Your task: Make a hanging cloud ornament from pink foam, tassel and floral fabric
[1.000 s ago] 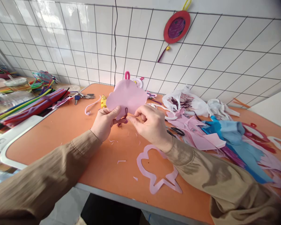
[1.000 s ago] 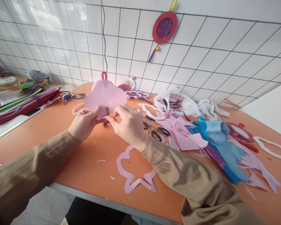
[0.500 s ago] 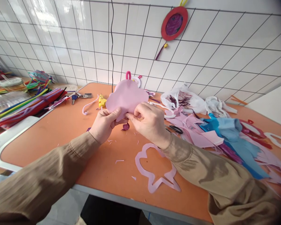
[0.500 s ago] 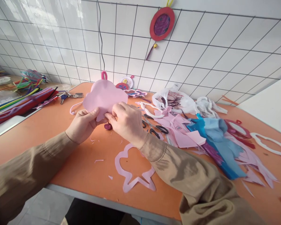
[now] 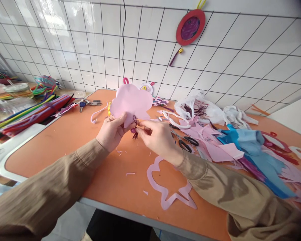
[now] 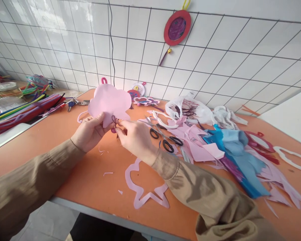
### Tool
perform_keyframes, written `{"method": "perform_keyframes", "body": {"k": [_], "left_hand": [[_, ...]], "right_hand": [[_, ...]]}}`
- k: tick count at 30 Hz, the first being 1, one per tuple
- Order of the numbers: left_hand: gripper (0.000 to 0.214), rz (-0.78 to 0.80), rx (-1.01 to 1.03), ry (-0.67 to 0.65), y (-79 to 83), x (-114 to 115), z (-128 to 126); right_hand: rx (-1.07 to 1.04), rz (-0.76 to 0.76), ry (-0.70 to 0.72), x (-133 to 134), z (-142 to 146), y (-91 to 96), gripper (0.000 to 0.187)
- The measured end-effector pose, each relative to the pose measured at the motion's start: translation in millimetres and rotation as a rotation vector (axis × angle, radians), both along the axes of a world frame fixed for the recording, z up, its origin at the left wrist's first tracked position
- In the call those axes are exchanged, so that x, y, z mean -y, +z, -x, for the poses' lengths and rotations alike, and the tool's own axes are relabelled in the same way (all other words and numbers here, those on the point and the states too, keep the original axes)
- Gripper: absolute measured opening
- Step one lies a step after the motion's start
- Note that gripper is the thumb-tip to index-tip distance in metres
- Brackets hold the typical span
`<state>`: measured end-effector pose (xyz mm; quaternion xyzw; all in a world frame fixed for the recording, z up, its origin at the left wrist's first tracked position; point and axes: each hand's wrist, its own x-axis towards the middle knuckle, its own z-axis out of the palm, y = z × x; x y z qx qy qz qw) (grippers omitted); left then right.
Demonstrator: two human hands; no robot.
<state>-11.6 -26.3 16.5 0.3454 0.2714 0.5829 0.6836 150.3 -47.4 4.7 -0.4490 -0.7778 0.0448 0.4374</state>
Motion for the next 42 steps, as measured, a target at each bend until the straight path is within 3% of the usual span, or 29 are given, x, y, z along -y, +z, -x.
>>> {"method": "perform_keyframes", "body": {"k": [3,6,15,25,32,38,42], "left_hand": [[0.017,0.053,0.001,0.015,1.8,1.3,-1.8],[0.015,0.041,-0.032,0.002,0.9,2.0,-1.8],[0.023,-0.112,-0.087,-0.011,-5.7,-0.2,1.9],[0.03,-0.224,-0.142,0.055,-8.3,-1.0,0.8],[0.038,-0.323,-0.214,0.011,-9.2,0.9,2.6],[0.032,-0.329,-0.216,0.006,-10.8,3.0,2.7],[0.038,-0.303,-0.255,0.041,-12.7,1.3,3.0]], "right_hand": [[-0.198,0.285,0.126,-3.4,4.6,-5.6,0.018],[-0.364,0.384,0.208,-5.1,6.1,-8.2,0.02],[-0.371,0.398,0.175,15.7,11.3,7.3,0.018],[-0.668,0.681,0.23,23.1,12.1,19.7,0.025],[-0.778,0.733,0.254,24.5,12.8,26.5,0.018],[-0.73,0.716,0.172,22.2,11.5,27.1,0.016],[-0.667,0.716,0.2,22.2,9.3,27.1,0.019]]}}
